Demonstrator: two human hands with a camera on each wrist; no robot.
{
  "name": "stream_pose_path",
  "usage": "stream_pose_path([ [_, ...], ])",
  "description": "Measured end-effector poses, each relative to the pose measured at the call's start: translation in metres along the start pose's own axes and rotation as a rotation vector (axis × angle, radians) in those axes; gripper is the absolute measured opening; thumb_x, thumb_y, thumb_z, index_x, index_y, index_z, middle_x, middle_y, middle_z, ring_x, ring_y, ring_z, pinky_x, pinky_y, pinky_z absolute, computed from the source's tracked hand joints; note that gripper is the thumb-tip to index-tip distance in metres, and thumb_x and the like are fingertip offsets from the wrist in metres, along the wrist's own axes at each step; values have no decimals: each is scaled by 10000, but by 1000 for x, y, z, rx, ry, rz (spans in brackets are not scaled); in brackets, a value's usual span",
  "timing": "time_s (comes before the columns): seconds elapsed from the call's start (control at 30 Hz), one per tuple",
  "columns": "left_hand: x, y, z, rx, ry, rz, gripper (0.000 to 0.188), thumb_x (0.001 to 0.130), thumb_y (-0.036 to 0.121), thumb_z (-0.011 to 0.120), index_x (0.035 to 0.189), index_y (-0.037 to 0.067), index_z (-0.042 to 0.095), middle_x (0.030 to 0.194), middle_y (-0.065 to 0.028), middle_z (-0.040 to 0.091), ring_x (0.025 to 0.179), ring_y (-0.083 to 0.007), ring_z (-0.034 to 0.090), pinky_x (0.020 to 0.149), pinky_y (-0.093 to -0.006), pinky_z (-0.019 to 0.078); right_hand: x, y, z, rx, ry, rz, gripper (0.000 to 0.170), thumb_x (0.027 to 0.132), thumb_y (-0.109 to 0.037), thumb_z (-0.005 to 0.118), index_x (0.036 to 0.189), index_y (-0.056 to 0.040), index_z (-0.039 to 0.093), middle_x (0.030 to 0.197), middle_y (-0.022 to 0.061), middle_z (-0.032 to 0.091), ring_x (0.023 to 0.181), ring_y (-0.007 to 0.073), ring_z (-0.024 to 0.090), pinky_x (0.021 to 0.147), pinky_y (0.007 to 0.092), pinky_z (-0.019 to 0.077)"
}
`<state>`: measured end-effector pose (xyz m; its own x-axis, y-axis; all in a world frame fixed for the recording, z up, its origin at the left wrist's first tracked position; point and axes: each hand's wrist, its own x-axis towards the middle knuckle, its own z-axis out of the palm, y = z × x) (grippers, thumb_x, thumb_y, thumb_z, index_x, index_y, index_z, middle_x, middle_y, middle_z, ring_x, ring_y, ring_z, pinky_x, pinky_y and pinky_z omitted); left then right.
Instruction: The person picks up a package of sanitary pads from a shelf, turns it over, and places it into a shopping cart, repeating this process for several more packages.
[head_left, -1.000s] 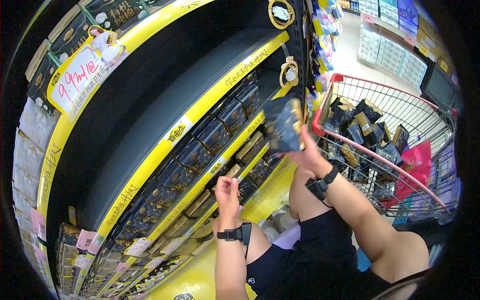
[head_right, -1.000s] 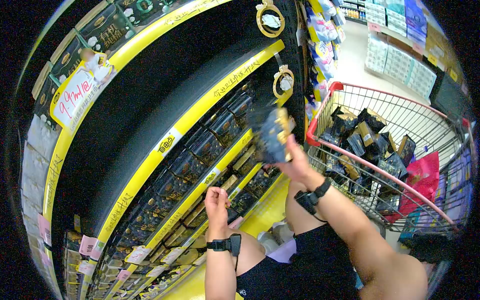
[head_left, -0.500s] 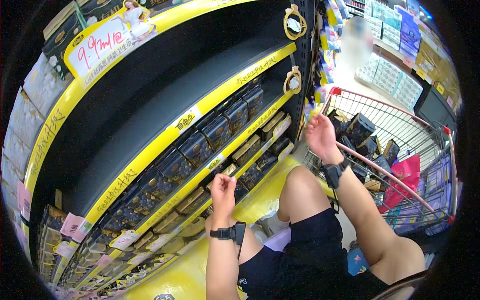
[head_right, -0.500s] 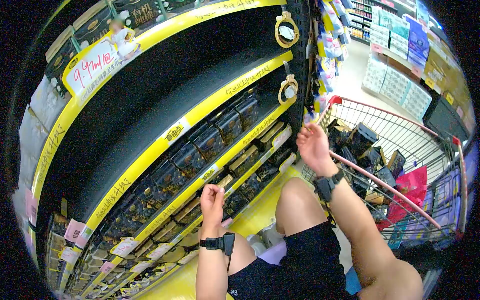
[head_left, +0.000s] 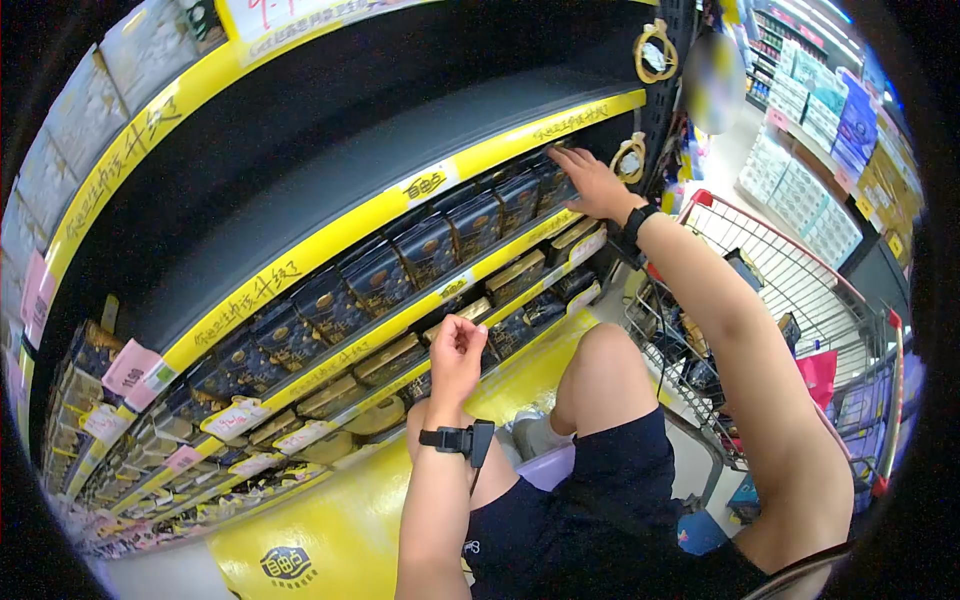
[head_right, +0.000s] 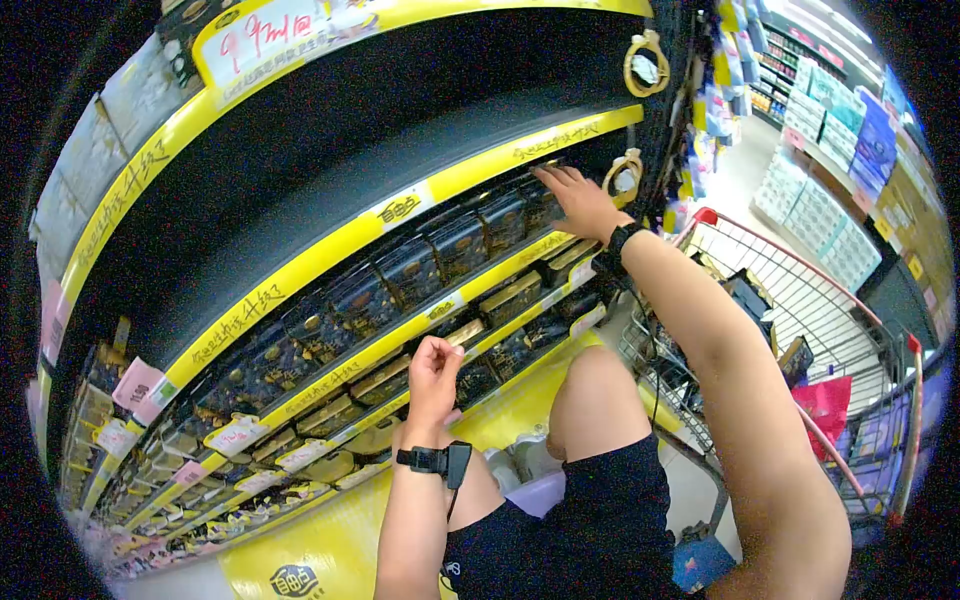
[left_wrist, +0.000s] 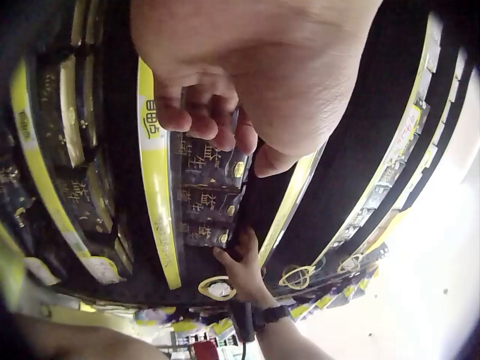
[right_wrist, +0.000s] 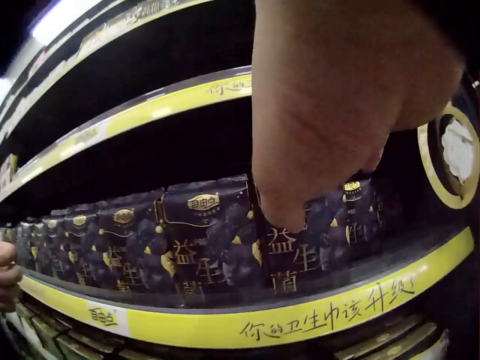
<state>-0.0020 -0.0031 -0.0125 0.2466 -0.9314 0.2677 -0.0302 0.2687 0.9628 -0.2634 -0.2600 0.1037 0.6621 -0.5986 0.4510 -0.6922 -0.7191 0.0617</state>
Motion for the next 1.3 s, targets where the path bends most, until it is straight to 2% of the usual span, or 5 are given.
stream_pose_path([
  [0.57,4,-9,-15,68,27,41,179,889,119,684,841,54,525,687,36,497,640,-53,439,566,-228,376,-36,-24,-50,312,59,360,502,732,-274,767,1083,-1,534,969,212,651,964,380,631,821,413,499],
  [0.77,2,22,6,-254,-167,-314,585,941,588,446,1278,113,489,1255,-72,551,1211,-225,504,913,-427,465,-57,-92,-61,1009,-262,69,498,832,-309,763,1184,8,609,1054,74,666,989,135,579,890,315,480],
  [0.97,-5,26,4,-796,-363,-565,757,888,741,351,1321,137,493,1040,-110,685,841,-356,679,696,-475,568,-68,-185,16,1445,-34,19,541,791,-314,797,1182,6,601,1082,144,663,1007,197,613,895,337,489],
  [1.13,5,54,29,-563,228,-612,716,963,572,463,1517,155,285,1473,-133,399,1346,-260,395,1069,-416,375,-85,-215,77,1371,124,248,590,919,-359,638,1307,32,425,1167,201,528,1080,276,540,919,384,464],
  [1.3,21,-3,-1,-221,110,-374,793,956,544,514,1477,-10,289,1448,-192,403,1294,-266,457,1069,-393,380,-80,-219,65,1405,-107,91,749,841,-402,707,1333,48,367,1148,241,531,1085,333,549,923,391,447],
])
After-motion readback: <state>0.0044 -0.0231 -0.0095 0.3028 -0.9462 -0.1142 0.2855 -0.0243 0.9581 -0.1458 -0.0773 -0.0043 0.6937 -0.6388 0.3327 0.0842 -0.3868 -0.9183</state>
